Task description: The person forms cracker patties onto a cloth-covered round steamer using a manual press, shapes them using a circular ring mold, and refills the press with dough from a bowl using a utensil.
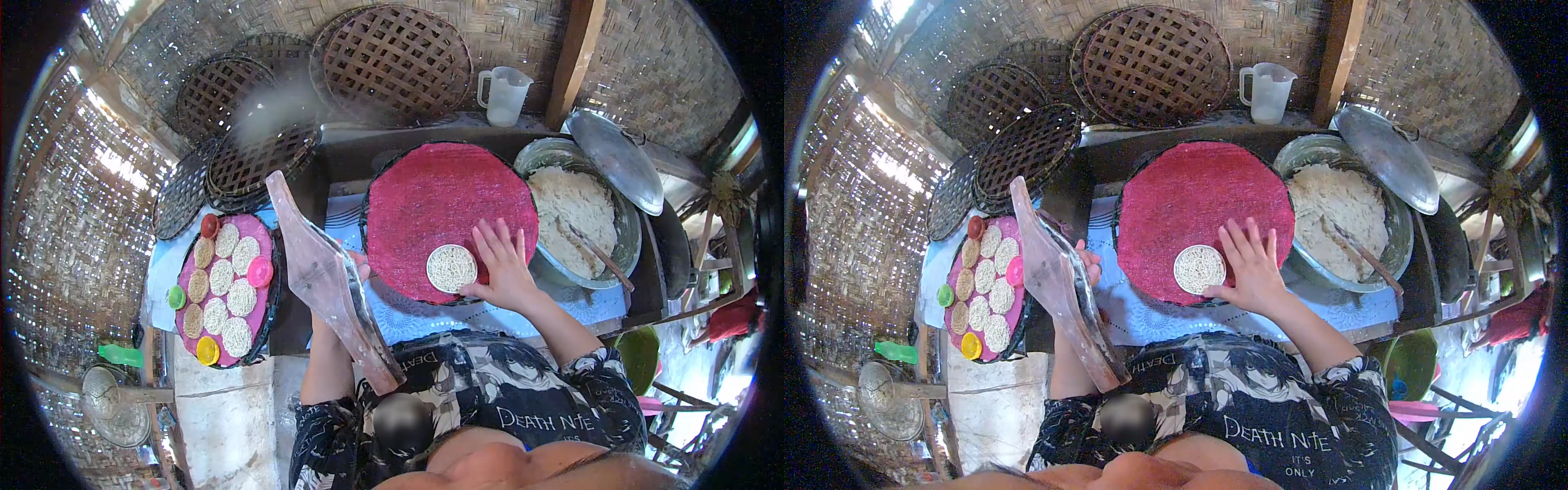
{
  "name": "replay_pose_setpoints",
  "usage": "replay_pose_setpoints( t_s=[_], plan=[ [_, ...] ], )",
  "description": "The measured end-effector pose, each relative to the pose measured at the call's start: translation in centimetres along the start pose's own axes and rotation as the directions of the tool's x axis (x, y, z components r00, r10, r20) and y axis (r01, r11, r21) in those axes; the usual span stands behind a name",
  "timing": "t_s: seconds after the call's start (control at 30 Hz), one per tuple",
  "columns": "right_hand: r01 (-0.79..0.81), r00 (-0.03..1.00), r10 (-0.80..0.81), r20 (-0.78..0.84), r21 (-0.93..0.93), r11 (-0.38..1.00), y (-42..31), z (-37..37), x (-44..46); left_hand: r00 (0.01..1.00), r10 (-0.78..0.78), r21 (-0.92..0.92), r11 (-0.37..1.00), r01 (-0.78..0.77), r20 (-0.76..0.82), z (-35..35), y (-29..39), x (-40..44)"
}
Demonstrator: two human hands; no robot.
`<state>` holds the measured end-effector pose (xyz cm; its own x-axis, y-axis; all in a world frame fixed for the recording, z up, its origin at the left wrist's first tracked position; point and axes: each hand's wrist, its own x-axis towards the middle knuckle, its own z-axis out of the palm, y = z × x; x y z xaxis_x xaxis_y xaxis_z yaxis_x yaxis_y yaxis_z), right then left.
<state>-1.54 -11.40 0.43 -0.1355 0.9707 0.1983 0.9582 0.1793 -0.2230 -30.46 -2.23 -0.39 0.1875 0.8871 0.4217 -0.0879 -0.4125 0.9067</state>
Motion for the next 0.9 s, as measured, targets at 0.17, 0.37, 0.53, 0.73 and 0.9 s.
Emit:
replay_pose_setpoints(
  t_s=[0.17,0.37,0.53,0.73,0.9],
  plan=[
    [0.084,0.991,-0.095,0.095,0.119,0.989,-0.4,0.3,0.9,0.969,-0.245,-0.369,0.904,0.216,-0.034,0.2,-0.8,-0.2],
    [0.08,0.987,-0.1,0.122,0.157,0.984,-0.6,0.4,1.6,0.998,0.053,0.013,0.999,-0.052,-0.041,0.2,-0.2,-0.3],
    [0.104,0.994,-0.11,0.027,0.161,0.981,-1.0,-1.3,2.4,0.994,0.077,-0.007,0.997,-0.078,-0.082,0.3,1.7,-0.4],
    [0.173,0.98,-0.186,0.072,0.162,0.972,-3.3,-1.0,6.2,0.994,-0.026,0.001,1.0,0.026,-0.104,0.7,3.0,-0.5],
    [0.211,0.962,-0.236,0.138,0.176,0.962,-4.8,1.5,8.6,0.926,-0.345,-0.34,0.898,0.278,-0.152,-0.3,3.7,-0.9]
  ],
)
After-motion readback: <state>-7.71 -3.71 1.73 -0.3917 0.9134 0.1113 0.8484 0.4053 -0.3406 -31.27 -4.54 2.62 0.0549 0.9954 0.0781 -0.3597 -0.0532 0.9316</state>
